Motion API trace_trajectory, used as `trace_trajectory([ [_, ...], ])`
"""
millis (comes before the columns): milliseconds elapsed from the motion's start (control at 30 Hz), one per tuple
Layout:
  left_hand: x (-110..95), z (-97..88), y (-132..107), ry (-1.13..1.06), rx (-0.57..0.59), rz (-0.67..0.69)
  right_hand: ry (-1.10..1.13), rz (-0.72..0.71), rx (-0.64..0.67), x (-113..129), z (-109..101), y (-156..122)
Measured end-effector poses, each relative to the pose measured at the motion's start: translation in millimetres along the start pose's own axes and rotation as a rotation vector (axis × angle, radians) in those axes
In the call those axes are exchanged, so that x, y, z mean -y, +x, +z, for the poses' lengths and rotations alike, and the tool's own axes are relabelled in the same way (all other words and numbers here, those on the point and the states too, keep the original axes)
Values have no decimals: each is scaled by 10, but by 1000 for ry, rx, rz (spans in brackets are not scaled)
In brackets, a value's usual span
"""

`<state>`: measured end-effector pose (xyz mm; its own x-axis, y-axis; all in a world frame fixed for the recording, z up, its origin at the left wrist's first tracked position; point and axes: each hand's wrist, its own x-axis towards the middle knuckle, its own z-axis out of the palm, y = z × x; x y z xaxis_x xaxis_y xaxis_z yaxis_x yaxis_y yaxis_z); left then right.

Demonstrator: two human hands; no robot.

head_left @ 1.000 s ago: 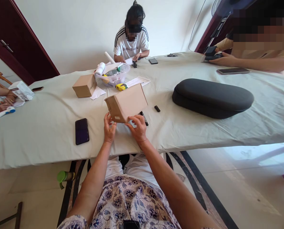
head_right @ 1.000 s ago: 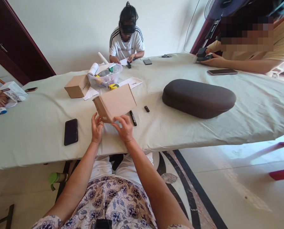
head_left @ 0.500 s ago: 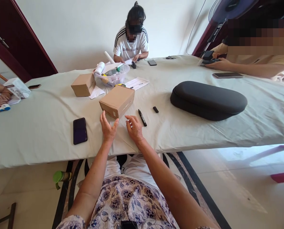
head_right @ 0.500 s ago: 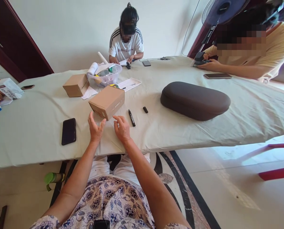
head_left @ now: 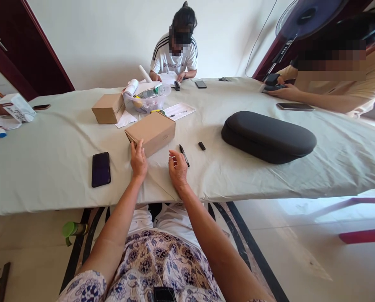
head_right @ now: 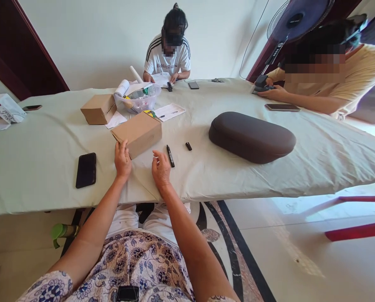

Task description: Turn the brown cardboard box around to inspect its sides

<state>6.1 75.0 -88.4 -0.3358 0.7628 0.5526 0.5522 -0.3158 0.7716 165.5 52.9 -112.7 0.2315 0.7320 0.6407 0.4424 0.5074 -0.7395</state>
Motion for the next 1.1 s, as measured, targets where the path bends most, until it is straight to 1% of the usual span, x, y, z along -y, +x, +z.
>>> trace_trajectory([
  [67, 75, -173, 22, 12, -27, 31, 0, 23, -63, -29, -2, 12],
  [167, 155, -417, 43, 7, -48, 92, 6, 77, -207, -65, -15, 39],
  [233, 168, -520, 28, 2, -56, 123, 15, 108, -295, -72, -31, 54],
  [300, 143, -552, -20, 7, -59, 143, 21, 98, -309, -56, -46, 59],
  [367, 81, -516, -101, 27, -73, 152, 12, 32, -254, -20, -54, 52],
  [467, -53, -383, -258, 68, -137, 162, -35, -98, -185, 39, -51, 31],
  [533, -138, -288, -356, 85, -167, 165, -65, -142, -191, 63, -42, 14],
  [600, -197, -217, -428, 105, -179, 144, -98, -151, -206, 73, -29, -5],
  [700, -226, -169, -473, 124, -186, 114, -162, -145, -221, 79, -9, -29],
  [800, -207, -170, -472, 105, -191, 127, -195, -131, -247, 80, -2, -33],
  [933, -154, -194, -452, 55, -182, 118, -118, -113, -253, 44, -21, -8],
  [1033, -82, -209, -426, -32, -184, 69, -3, -16, -272, -15, -36, 21],
  [1100, -9, -215, -404, -101, -189, 0, 42, 63, -296, -54, -45, 40],
])
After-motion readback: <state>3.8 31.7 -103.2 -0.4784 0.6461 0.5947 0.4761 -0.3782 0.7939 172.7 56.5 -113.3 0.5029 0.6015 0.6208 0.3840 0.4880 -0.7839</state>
